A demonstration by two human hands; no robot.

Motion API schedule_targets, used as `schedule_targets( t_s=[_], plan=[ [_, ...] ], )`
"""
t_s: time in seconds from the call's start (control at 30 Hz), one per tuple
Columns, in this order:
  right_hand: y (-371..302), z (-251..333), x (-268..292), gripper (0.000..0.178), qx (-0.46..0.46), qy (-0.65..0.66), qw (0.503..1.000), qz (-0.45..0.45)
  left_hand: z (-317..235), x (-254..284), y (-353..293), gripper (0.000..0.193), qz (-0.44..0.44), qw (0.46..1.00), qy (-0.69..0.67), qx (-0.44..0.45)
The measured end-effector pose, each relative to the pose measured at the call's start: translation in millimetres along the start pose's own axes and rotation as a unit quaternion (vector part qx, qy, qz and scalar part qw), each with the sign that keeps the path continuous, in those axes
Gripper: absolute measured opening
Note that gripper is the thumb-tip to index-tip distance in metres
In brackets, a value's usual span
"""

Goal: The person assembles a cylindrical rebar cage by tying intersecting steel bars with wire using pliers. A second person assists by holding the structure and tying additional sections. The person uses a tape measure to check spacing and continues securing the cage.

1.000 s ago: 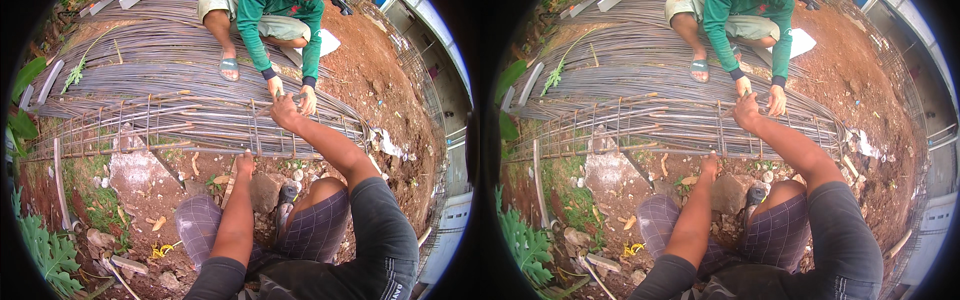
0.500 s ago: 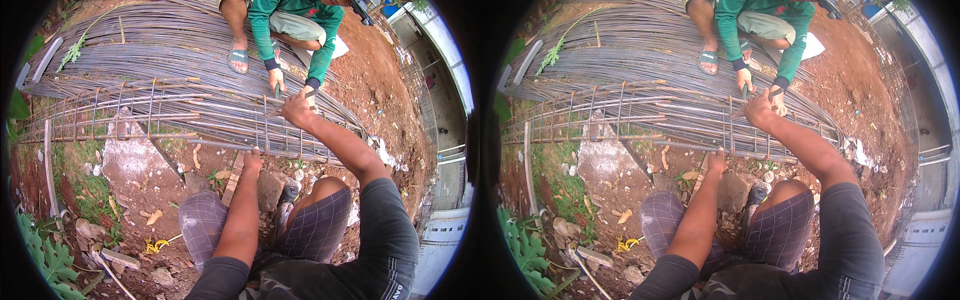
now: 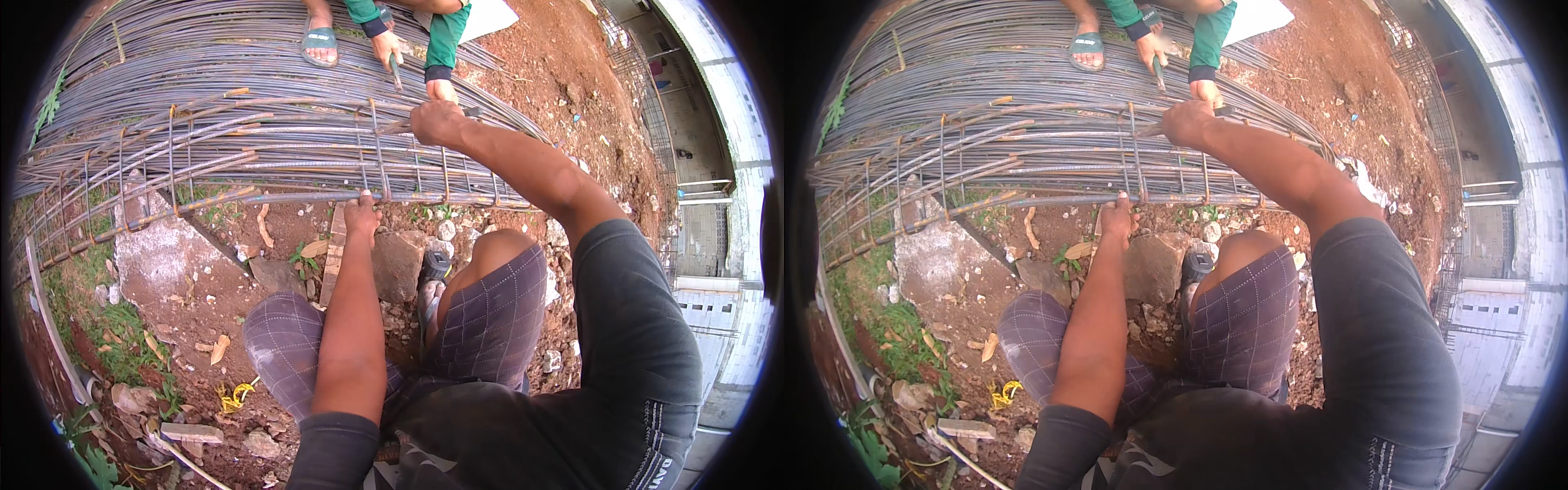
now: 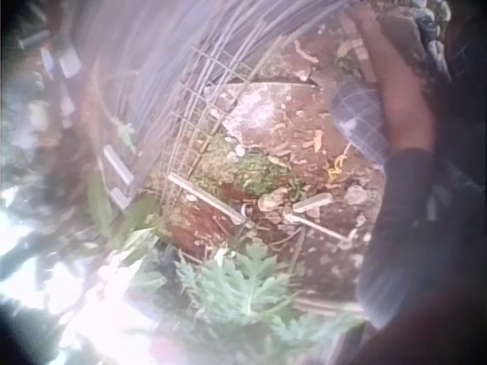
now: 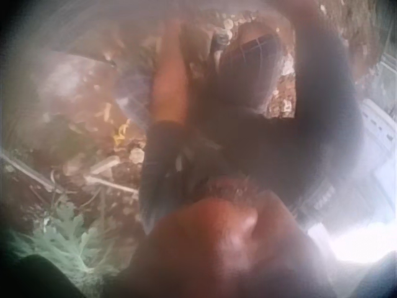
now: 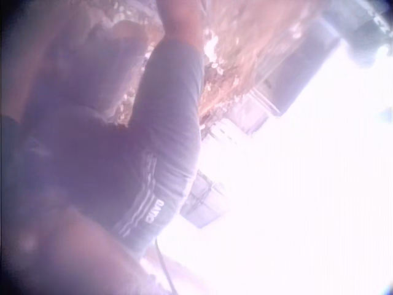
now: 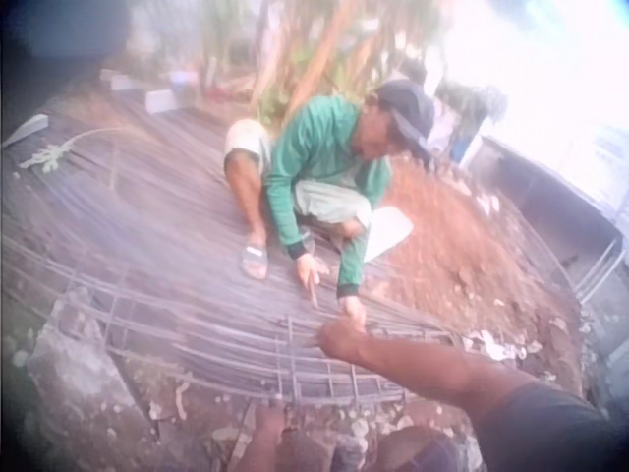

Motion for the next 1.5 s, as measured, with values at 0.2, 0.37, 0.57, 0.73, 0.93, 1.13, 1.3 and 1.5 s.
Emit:
schedule_targets(
  t_s=[0.2,0.37,0.57,0.73,0.93,1.13,1.3,1.5],
  plan=[
    [-40.8,9.0,-45.7,0.034,-0.065,0.135,0.988,-0.028,18.1,12.5,11.1,0.04,-0.023,1.0,-0.016,-0.006],
    [-22.0,42.4,-125.9,0.037,-0.067,0.503,0.862,0.006,10.8,2.5,-0.4,0.042,-0.009,0.997,-0.015,-0.07],
    [-24.8,-4.3,-123.1,0.031,-0.059,0.263,0.962,-0.047,11.5,2.3,-0.2,0.041,-0.04,0.998,0.005,-0.038],
    [-50.8,22.3,-130.3,0.034,-0.037,0.761,0.632,0.141,17.2,8.7,9.8,0.036,-0.041,0.998,-0.045,-0.023],
    [-110.7,50.8,-157.4,0.03,-0.022,0.961,0.269,-0.055,6.9,15.5,-4.4,0.035,-0.038,0.988,-0.131,-0.069],
    [-148.2,10.5,-178.6,0.022,-0.091,0.954,0.238,-0.158,-17.3,39.8,2.2,0.024,0.032,0.968,-0.24,-0.072],
    [-141.3,-37.5,-153.0,0.011,-0.146,0.817,0.124,-0.544,-12.8,35.2,-12.3,0.031,0.03,0.981,-0.177,-0.069],
    [-82.0,79.4,-146.6,0.012,0.012,0.937,0.34,-0.074,-6.0,35.0,-13.0,0.034,0.047,0.985,-0.155,-0.066]
  ],
)
Point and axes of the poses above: each hand's wrist, its own y-axis towards the middle knuckle, its own x-axis out of the back of the hand, z = x × y, the point moved 3 cm from there along y, towards the middle knuckle, and after that the axes turned 12 degrees about x, right-handed, at the moved point
